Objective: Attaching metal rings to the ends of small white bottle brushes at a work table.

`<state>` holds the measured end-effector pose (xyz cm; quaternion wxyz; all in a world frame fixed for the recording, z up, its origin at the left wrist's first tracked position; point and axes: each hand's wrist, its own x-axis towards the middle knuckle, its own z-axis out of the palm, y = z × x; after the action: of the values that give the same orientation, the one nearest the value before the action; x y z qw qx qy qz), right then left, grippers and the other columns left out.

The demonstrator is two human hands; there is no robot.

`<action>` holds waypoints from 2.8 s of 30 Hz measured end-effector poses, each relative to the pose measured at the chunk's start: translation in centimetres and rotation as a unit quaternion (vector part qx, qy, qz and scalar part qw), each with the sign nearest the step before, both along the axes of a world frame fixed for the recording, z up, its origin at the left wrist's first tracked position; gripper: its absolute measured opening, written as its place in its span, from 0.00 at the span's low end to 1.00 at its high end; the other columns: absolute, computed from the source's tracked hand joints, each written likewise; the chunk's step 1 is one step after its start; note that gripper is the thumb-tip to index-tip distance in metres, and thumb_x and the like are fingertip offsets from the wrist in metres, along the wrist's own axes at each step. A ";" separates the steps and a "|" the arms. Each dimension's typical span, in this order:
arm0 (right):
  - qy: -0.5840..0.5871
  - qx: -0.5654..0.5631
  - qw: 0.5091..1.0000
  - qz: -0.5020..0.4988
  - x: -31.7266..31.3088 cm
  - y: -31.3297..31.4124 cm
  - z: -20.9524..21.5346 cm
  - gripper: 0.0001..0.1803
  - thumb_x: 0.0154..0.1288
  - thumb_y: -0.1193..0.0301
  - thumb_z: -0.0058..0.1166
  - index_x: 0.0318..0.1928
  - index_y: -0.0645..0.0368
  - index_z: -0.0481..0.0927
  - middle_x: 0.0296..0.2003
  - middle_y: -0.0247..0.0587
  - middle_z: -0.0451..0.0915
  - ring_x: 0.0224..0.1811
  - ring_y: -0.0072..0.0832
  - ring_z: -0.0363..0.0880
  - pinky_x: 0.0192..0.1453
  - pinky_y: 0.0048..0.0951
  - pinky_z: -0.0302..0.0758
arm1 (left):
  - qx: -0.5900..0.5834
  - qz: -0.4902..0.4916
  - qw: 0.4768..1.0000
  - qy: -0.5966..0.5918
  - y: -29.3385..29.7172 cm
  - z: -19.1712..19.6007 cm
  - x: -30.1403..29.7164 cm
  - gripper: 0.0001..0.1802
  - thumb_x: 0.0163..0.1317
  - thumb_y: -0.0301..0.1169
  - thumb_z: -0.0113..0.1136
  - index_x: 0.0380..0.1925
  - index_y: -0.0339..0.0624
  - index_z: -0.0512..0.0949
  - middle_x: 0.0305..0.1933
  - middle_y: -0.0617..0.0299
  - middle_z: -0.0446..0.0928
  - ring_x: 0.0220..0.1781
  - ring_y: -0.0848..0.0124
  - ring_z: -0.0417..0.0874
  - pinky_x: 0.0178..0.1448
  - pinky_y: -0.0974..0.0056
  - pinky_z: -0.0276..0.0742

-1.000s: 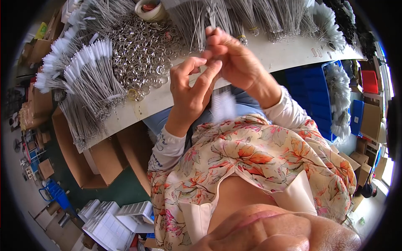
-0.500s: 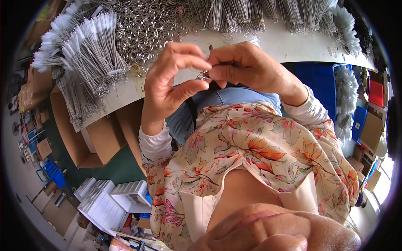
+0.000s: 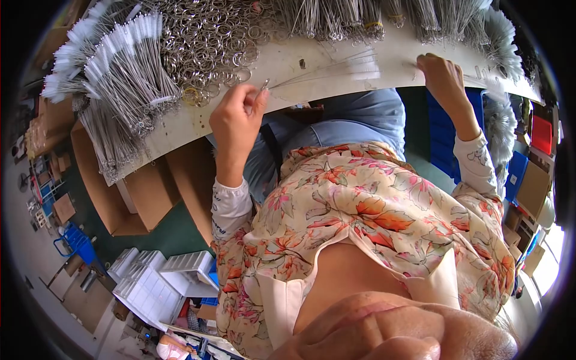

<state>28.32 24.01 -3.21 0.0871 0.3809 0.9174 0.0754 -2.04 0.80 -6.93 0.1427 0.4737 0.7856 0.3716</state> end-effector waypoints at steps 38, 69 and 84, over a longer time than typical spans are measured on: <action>0.432 -0.702 0.567 -0.002 -12.4 -9.0 3.4 0.12 0.62 0.64 0.56 0.36 0.61 0.81 0.23 0.27 0.76 0.20 0.13 0.68 0.25 0.15 0.65 | 0.273 -0.131 0.910 -0.284 1.5 6.6 2.3 0.13 0.52 0.11 0.54 0.41 0.23 0.74 0.42 0.47 0.78 0.40 0.64 0.83 0.43 0.67 0.82; 0.473 -0.672 0.569 0.024 -14.1 -9.5 2.8 0.10 0.62 0.70 0.56 0.40 0.63 0.78 0.23 0.27 0.74 0.22 0.12 0.68 0.25 0.13 0.64 | 0.151 -0.118 0.815 -0.548 1.8 6.0 0.0 0.08 0.65 0.28 0.50 0.38 0.34 0.75 0.32 0.65 0.73 0.24 0.82 0.62 0.27 0.76 0.59; 0.446 -0.694 0.564 0.029 -16.4 -10.2 2.5 0.10 0.61 0.68 0.58 0.37 0.62 0.80 0.25 0.29 0.77 0.24 0.13 0.72 0.27 0.16 0.68 | 0.097 -0.122 0.940 -0.304 -0.8 7.5 -1.5 0.10 0.65 0.28 0.51 0.43 0.33 0.75 0.32 0.61 0.75 0.27 0.81 0.70 0.32 0.76 0.67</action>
<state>11.93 13.78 -0.75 -0.0982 0.1611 0.6201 -0.7615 -3.55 0.00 0.52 0.3725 0.4419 0.6007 0.5523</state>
